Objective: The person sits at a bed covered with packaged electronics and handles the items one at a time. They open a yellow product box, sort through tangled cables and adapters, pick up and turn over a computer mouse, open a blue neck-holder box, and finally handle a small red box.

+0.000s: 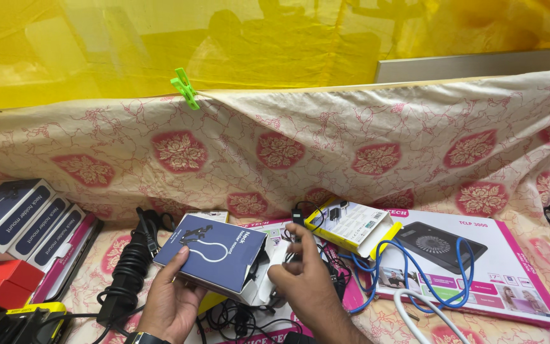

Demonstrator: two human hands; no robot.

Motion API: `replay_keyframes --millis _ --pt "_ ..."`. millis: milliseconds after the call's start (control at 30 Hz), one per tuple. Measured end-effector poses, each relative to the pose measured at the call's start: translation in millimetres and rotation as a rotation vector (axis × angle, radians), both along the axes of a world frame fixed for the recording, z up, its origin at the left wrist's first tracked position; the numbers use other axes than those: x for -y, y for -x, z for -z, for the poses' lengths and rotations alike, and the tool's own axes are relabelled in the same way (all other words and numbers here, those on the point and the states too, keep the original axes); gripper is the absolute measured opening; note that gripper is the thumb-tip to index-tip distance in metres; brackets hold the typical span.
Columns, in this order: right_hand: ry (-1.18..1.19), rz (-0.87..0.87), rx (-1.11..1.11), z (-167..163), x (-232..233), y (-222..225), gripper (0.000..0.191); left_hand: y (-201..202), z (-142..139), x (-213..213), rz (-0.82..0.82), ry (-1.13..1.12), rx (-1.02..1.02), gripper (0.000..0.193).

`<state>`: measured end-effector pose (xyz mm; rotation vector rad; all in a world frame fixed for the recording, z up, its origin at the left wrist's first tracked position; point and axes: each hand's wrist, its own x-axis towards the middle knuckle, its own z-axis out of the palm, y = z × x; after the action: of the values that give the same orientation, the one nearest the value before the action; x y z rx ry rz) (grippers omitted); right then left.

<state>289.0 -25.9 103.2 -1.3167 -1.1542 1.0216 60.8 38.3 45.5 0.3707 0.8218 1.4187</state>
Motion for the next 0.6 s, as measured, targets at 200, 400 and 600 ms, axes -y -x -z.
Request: replay_keyframes --millis 200,400,600 --pt "-0.684 -0.107 0.643 5.5 9.5 -15.3 0.016 6.6 -1.3 -3.2 -0.121 0.025 0.118 0.046" --pt "-0.492 -0.247 0.415 -10.4 17.2 3.6 0.019 6.3 -7.0 -3.0 -0.090 0.000 0.090 0.043" --pt "-0.131 -0.257 0.563 -33.3 18.8 8.5 0.053 2.3 -14.3 5.9 -0.057 -0.015 0.048 0.044"
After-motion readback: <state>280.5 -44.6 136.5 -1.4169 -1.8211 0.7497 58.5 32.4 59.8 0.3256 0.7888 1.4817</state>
